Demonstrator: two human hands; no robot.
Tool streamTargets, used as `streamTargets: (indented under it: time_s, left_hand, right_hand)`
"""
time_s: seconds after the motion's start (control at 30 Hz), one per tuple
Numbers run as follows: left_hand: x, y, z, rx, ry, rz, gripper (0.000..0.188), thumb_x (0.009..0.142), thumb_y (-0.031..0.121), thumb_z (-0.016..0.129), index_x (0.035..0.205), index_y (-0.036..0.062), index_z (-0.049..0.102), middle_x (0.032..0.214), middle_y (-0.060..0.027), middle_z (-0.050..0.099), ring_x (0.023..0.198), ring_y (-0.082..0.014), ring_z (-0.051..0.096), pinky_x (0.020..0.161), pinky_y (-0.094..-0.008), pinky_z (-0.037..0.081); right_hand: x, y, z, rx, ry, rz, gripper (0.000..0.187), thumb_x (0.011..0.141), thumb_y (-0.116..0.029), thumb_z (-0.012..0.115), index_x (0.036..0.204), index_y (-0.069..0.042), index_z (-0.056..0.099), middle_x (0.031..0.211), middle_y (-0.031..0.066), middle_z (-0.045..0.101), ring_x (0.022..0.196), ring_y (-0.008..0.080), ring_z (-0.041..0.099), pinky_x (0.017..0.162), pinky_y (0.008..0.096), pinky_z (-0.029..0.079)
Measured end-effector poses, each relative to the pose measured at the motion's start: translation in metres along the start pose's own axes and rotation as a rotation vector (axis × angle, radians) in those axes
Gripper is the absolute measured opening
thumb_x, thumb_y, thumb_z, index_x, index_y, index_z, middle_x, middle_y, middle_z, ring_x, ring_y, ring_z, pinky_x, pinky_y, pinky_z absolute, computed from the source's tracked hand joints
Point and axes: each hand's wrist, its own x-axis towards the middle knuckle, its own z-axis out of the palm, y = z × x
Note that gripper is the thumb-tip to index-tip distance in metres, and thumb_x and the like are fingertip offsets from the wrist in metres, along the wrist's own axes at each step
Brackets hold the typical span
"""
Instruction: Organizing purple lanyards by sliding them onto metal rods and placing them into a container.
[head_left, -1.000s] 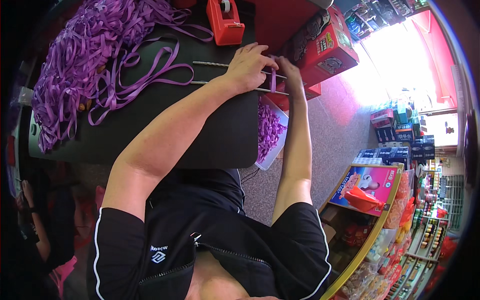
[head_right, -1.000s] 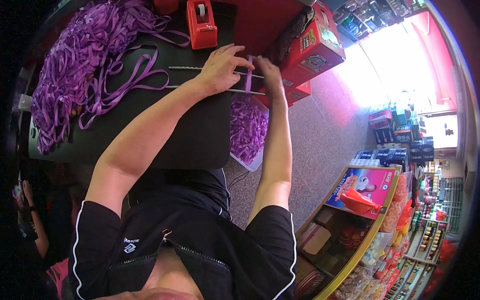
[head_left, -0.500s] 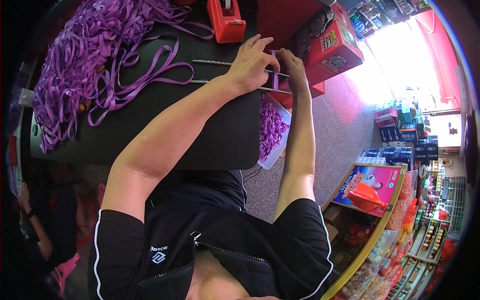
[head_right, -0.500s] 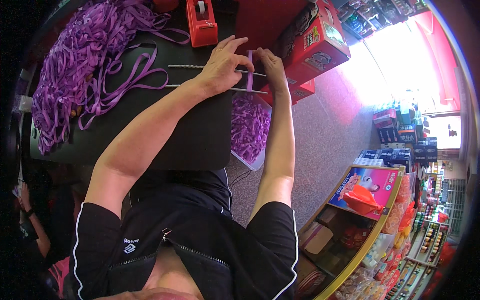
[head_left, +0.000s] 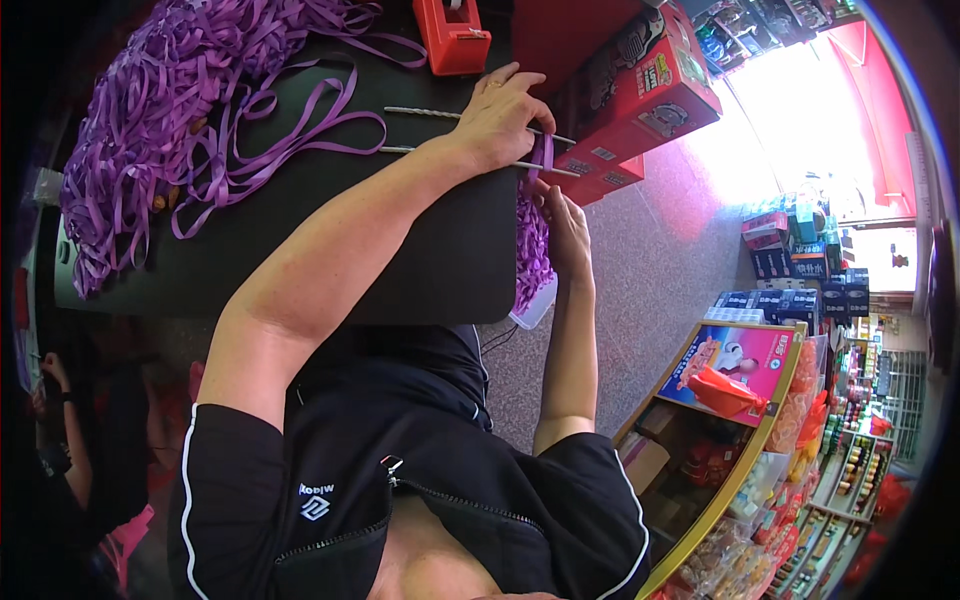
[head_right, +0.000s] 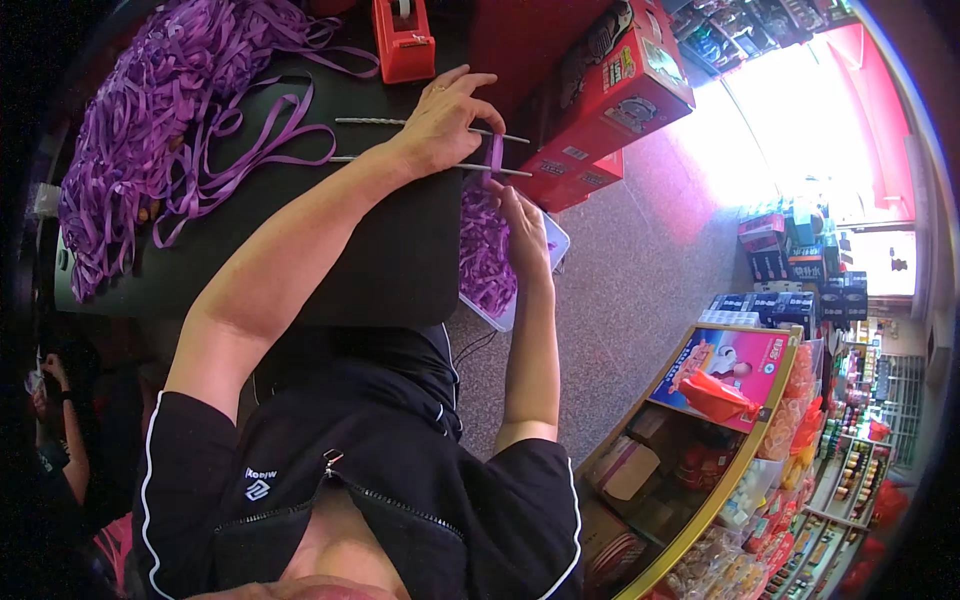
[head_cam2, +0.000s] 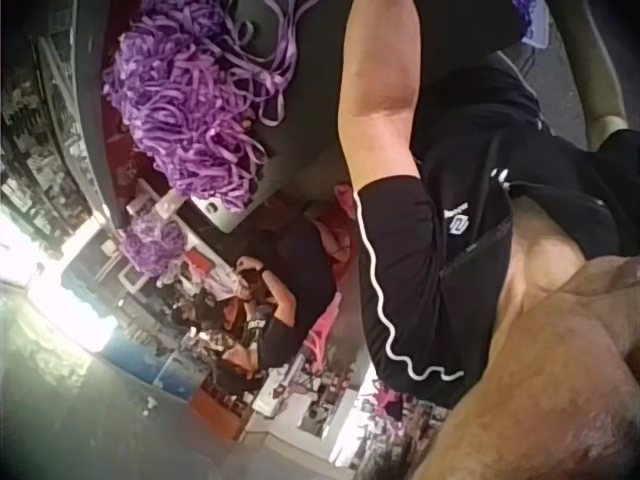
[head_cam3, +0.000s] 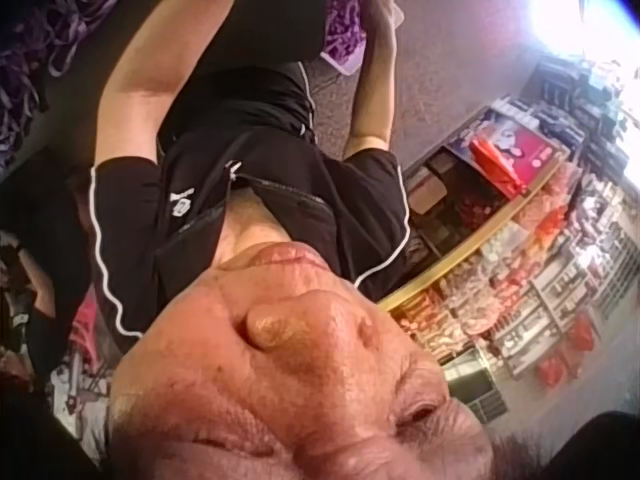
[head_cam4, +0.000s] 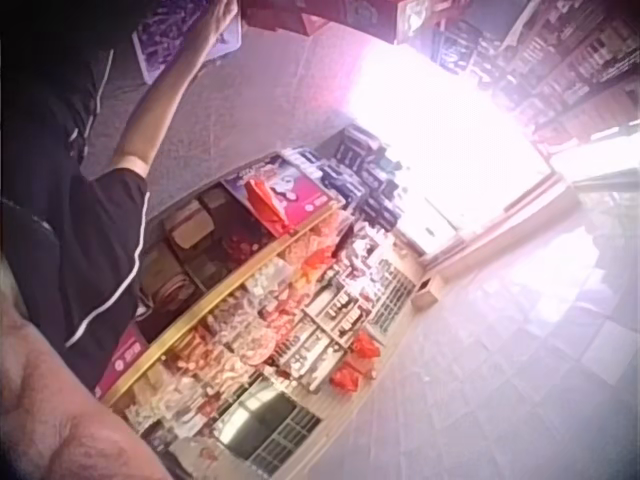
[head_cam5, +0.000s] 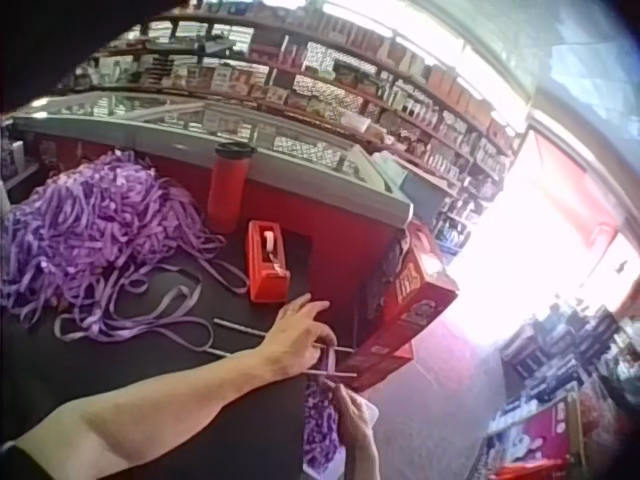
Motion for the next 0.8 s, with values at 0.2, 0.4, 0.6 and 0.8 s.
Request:
streamTargets:
  time_s: [0.2, 0.4, 0.6, 0.8]
  left_hand:
    - [0.001, 0.000, 0.003, 0.026, -0.017, 0.015, 0.033, 0.065, 0.002, 0.060, 0.089, 0.0222, 0.072, 0.134, -0.0106, 0.047, 0.132, -0.0347, 0.031, 0.109, -0.0453, 0.024]
    - [0.003, -0.001, 0.000, 0.047, -0.068, 0.002, 0.035, 0.067, 0.002, 0.059, 0.093, 0.0221, 0.071, 0.134, -0.0112, 0.047, 0.131, -0.0347, 0.032, 0.108, -0.0456, 0.024]
    - [-0.006, 0.016, -0.027, -0.043, -0.014, -0.032, 0.025, 0.075, 0.005, 0.057, 0.098, 0.0065, 0.068, 0.120, -0.0164, 0.057, 0.114, -0.0300, 0.053, 0.094, -0.0372, 0.042]
    - [-0.042, 0.054, -0.046, -0.832, -0.229, -0.648, 0.028, 0.089, 0.012, 0.051, 0.114, 0.0006, 0.055, 0.106, -0.0168, 0.062, 0.093, -0.0271, 0.062, 0.076, -0.0389, 0.052]
  right_hand:
    - [-0.021, -0.040, -0.002, 0.279, -0.076, 0.144, 0.042, 0.096, -0.037, 0.048, 0.108, 0.000, 0.064, 0.079, -0.0037, 0.053, 0.068, 0.0048, 0.044, 0.060, 0.0189, 0.034]
    - [-0.021, -0.088, 0.003, 0.139, -0.065, 0.256, 0.043, 0.094, -0.043, 0.050, 0.096, -0.003, 0.066, 0.070, -0.0035, 0.054, 0.055, 0.0045, 0.044, 0.048, 0.0187, 0.032]
    - [-0.016, -0.098, 0.004, 0.139, -0.136, 0.364, 0.047, 0.092, -0.049, 0.050, 0.094, -0.004, 0.066, 0.068, -0.0037, 0.053, 0.055, 0.0050, 0.046, 0.046, 0.0192, 0.032]
    - [-0.018, -0.095, -0.004, 0.175, -0.137, 0.406, 0.051, 0.089, -0.055, 0.051, 0.096, -0.007, 0.066, 0.069, -0.0049, 0.055, 0.055, 0.0062, 0.048, 0.046, 0.0200, 0.034]
